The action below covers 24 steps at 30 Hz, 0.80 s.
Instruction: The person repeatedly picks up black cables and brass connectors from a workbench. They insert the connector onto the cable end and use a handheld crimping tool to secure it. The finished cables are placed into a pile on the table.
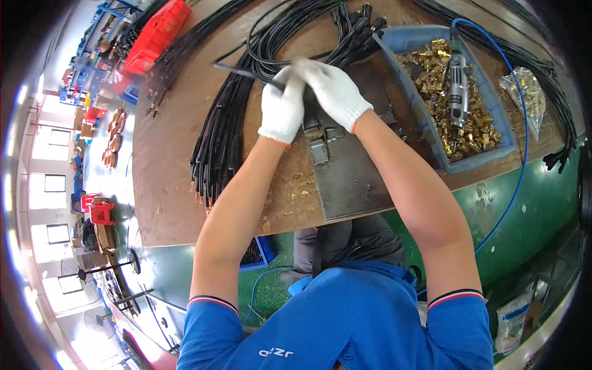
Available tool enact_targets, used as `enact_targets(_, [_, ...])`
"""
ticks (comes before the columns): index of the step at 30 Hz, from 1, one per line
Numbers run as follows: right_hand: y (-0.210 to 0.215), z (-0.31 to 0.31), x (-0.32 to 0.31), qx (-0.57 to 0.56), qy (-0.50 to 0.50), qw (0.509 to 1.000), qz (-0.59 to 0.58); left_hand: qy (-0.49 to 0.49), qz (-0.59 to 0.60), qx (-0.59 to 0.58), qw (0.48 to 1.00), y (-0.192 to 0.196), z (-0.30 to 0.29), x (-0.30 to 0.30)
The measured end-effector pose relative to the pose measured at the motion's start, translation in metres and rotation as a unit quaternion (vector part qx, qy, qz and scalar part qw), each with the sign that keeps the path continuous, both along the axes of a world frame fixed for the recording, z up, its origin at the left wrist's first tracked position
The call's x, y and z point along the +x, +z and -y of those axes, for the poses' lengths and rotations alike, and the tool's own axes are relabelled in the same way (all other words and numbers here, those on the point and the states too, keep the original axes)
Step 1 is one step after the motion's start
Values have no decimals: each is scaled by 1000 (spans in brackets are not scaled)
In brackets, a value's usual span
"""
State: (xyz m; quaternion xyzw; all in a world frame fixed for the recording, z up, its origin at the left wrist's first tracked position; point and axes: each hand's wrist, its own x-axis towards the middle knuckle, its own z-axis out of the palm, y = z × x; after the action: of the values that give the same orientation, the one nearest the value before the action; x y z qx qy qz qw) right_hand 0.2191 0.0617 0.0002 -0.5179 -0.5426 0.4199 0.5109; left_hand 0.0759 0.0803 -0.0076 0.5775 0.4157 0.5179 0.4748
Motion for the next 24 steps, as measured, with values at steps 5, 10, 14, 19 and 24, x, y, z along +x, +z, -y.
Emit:
enact_targets(5, [6,43,3,26,-24,997,-65,90,169,-219,957,37,47,-43])
enact_targets(10, [25,88,-9,229,158,956,92,14,304,-241,922,37,91,-45])
enact_targets(14, [14,89,-15,341,106,916,181,18,368,-280,886,27,107,-38])
enact_targets(19, [10,88,-16,409,69,888,200,-13,410,-324,852,24,113,-29])
enact_targets(24, [7,88,-16,408,64,886,211,-58,453,-332,825,1,110,-28])
